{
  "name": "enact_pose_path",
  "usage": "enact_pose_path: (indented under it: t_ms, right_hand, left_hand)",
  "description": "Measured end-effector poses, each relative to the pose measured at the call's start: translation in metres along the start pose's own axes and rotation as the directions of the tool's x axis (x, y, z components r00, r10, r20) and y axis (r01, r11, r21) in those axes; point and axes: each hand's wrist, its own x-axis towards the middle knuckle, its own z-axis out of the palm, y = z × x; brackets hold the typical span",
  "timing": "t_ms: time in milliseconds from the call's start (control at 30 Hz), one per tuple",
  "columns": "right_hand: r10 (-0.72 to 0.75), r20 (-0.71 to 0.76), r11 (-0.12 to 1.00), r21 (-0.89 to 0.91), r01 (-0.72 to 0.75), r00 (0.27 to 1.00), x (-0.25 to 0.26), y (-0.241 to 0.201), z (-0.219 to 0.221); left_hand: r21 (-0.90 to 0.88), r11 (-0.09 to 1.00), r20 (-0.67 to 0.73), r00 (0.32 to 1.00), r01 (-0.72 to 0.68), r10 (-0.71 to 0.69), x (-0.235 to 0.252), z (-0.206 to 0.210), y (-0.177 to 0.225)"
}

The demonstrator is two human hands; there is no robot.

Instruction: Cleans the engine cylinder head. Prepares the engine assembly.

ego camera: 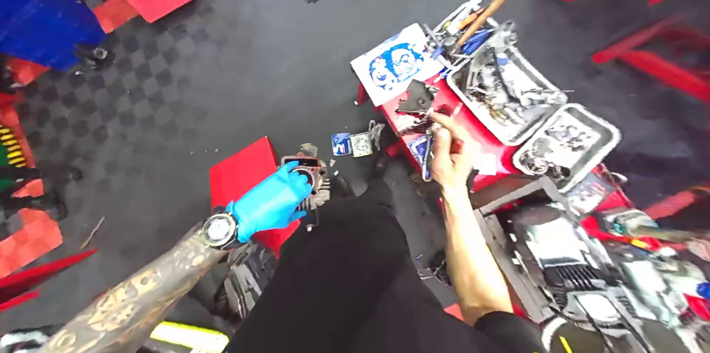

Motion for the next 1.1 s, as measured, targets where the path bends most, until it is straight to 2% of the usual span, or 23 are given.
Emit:
enact_pose_path:
  t_ms: [67, 100, 167, 200, 267, 333, 400, 467, 500, 567, 633, 667, 700, 733, 800, 867, 900, 1000, 1100]
  right_hand:
    - [-0.104, -0.325, 0.994, 0.002, 0.111, 0.940, 0.005, -0.038, -0.044]
    - [-0.099, -0.421, 0.989, 0.055, 0.134, 0.902, 0.004, -0.047, -0.069]
    - [-0.004, -0.435, 0.897, 0.396, 0.196, 0.901, -0.003, -0.039, -0.107]
    - [0.102, -0.414, 0.795, 0.581, 0.177, 0.904, -0.006, -0.029, -0.113]
    - [0.368, -0.281, 0.524, 0.850, 0.052, 0.887, -0.019, -0.001, -0.103]
    - [0.546, -0.054, 0.242, 0.965, -0.096, 0.836, -0.040, 0.033, -0.070]
    - [0.650, 0.103, 0.043, 0.984, -0.172, 0.753, -0.065, 0.056, -0.025]
    - [0.720, 0.173, -0.089, 0.983, -0.158, 0.672, -0.083, 0.062, 0.016]
    - [0.723, 0.192, -0.133, 0.981, -0.139, 0.663, -0.089, 0.062, 0.031]
    - [0.691, 0.207, -0.175, 0.978, -0.117, 0.693, -0.097, 0.052, 0.054]
    - [0.611, 0.226, -0.098, 0.973, -0.210, 0.759, -0.092, 0.030, 0.065]
    - [0.551, 0.229, -0.008, 0.963, -0.270, 0.802, -0.087, 0.015, 0.067]
    - [0.461, 0.235, 0.107, 0.942, -0.317, 0.856, -0.084, -0.001, 0.066]
    - [0.351, 0.249, 0.221, 0.915, -0.339, 0.903, -0.080, -0.018, 0.064]
    - [0.149, 0.242, 0.387, 0.878, -0.282, 0.959, -0.070, -0.052, 0.060]
    - [0.043, 0.170, 0.464, 0.869, -0.170, 0.984, -0.060, -0.083, 0.059]
    - [0.031, 0.126, 0.486, 0.865, -0.125, 0.992, -0.056, -0.097, 0.059]
    - [0.022, 0.020, 0.542, 0.840, -0.028, 1.000, -0.048, -0.131, 0.057]
    - [-0.007, -0.022, 0.604, 0.796, 0.022, 1.000, -0.043, -0.151, 0.055]
  left_hand:
    - [0.003, 1.000, -0.060, 0.998, 0.002, -0.002, -0.011, 0.013, -0.003]
    - [0.008, 1.000, -0.070, 0.998, 0.012, -0.012, -0.016, 0.019, -0.004]
    - [0.019, 0.999, -0.058, 0.998, 0.037, -0.036, -0.024, 0.025, -0.008]
    - [0.025, 0.999, -0.043, 0.998, 0.045, -0.044, -0.027, 0.028, -0.010]
    - [0.049, 0.998, 0.001, 0.999, 0.043, -0.043, -0.031, 0.032, -0.012]
    - [0.059, 0.998, 0.033, 0.999, 0.033, -0.035, -0.032, 0.033, -0.015]
    - [0.070, 0.997, 0.035, 0.999, 0.024, -0.027, -0.032, 0.032, -0.016]
    - [0.074, 0.997, 0.021, 1.000, 0.020, -0.021, -0.031, 0.031, -0.014]
    - [0.077, 0.997, 0.021, 1.000, 0.018, -0.020, -0.031, 0.030, -0.013]
    - [0.081, 0.997, 0.072, 0.997, 0.021, -0.027, -0.032, 0.025, -0.009]
    - [0.100, 0.995, 0.125, 0.992, 0.021, -0.033, -0.030, 0.017, -0.003]
    - [0.098, 0.995, 0.189, 0.981, 0.029, -0.047, -0.027, 0.011, 0.001]
    - [0.106, 0.994, 0.195, 0.980, 0.020, -0.040, -0.027, 0.011, 0.005]
    - [0.109, 0.994, 0.161, 0.987, 0.005, -0.022, -0.027, 0.013, 0.008]
    - [0.135, 0.990, 0.056, 0.998, -0.040, 0.033, -0.029, 0.020, 0.011]
    - [0.138, 0.987, 0.002, 0.996, -0.084, 0.085, -0.025, 0.018, 0.014]
    - [0.135, 0.986, 0.035, 0.995, -0.096, 0.092, -0.021, 0.012, 0.019]
    - [0.103, 0.993, 0.330, 0.944, -0.049, 0.012, -0.008, -0.035, 0.052]
    - [0.093, 0.987, 0.182, 0.976, -0.135, 0.117, -0.007, -0.029, 0.055]
